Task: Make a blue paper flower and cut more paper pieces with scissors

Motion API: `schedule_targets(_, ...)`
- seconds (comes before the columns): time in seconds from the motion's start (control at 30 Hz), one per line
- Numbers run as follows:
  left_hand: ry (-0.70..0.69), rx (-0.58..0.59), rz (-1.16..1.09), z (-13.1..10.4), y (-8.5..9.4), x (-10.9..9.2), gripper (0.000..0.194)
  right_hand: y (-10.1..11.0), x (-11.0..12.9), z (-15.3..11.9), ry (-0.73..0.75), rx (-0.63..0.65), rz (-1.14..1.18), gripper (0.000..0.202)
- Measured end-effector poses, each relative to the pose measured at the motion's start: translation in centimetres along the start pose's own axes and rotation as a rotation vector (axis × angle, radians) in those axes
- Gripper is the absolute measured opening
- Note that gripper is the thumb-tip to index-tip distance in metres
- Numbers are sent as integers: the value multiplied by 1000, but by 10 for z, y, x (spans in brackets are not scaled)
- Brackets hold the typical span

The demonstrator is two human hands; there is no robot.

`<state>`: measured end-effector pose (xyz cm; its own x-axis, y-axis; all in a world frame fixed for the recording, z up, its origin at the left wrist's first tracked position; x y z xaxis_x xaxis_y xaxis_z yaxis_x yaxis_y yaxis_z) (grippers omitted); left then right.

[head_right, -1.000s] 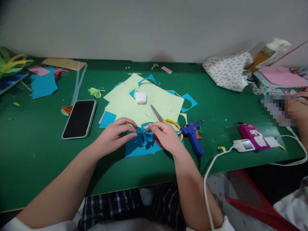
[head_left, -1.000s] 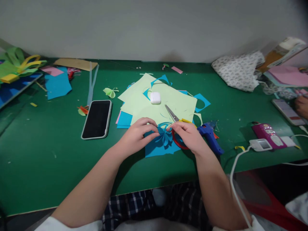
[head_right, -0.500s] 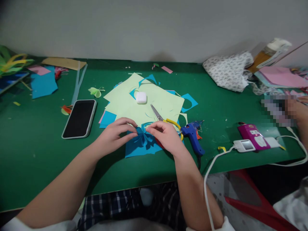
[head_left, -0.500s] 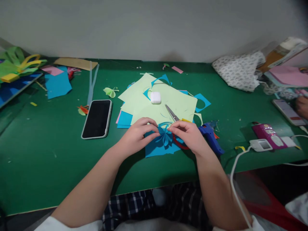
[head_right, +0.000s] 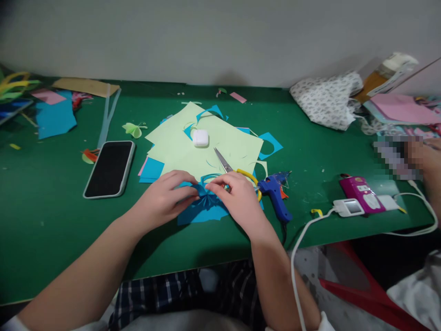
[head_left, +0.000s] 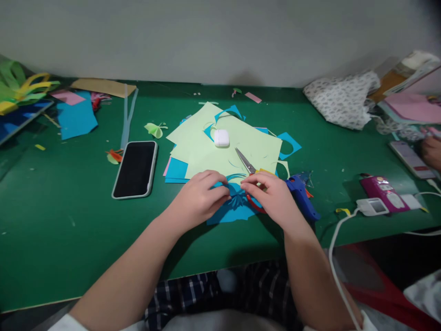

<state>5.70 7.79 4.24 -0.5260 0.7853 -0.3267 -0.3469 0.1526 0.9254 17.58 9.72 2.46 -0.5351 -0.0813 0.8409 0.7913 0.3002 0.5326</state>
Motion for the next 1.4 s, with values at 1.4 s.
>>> schedule_targets(1.4, 3, -6, 83, -1, 1, -6, 15, -7, 8, 2, 84, 75, -61, 14)
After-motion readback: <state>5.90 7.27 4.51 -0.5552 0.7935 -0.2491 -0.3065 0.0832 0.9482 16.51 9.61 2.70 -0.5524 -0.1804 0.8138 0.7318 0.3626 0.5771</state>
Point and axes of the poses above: each hand's wrist, its own z-axis towards the middle knuckle, its own y-axis out of the back of the hand, x = y × z, the point moved 10 cm from there along z, towards the middle knuckle, and after that the axes turned 12 degrees about x, right-handed, at the moved point
